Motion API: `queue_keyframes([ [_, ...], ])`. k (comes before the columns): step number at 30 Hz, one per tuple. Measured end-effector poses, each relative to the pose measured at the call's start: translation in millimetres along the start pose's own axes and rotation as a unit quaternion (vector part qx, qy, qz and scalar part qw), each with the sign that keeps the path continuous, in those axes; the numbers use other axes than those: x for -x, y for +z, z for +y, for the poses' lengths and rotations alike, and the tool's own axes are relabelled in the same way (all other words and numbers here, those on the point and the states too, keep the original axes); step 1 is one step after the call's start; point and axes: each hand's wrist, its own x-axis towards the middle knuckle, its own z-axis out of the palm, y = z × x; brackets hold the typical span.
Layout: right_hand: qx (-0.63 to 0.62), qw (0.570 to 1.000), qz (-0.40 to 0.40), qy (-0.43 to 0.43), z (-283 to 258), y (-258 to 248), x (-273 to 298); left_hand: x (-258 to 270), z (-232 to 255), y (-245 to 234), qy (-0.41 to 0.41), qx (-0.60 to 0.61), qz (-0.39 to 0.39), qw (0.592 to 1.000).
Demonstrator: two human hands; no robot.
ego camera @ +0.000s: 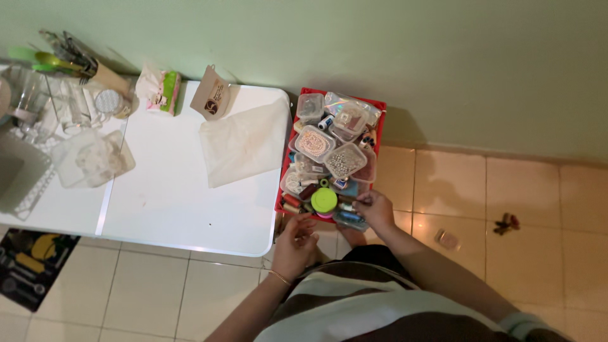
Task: The person picks up several small tubes and containers from the floor by hand and places them into a red plastic crate.
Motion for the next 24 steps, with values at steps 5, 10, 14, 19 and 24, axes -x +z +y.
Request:
queue_keyframes([
  [5,0.065,0.99,0.08,-0.093,-4.0,2.4,10.7,0.9,-0.4,-12.6,-0.004,0.024,-0.049,0.999],
  [10,0.04,0.987,0.115,-0.1,-13.8,-6.5,34.8,-3.2,-2.7,-17.1,0.008,0.002,-0.098,0.995],
  [14,0.05,0.985,0.145,-0.075,-17.5,-19.5,59.1,-7.9,-5.0,-10.1,0.02,-0.016,-0.139,0.99],
  [19,-0.014,0.981,0.19,-0.04,-16.3,-39.6,93.8,-14.7,-3.6,10.6,0.064,-0.028,-0.202,0.977],
  [24,-0.022,0.97,0.244,-0.003,-6.2,-68.8,130.8,-17.3,-0.7,43.8,0.065,-0.062,-0.257,0.962],
])
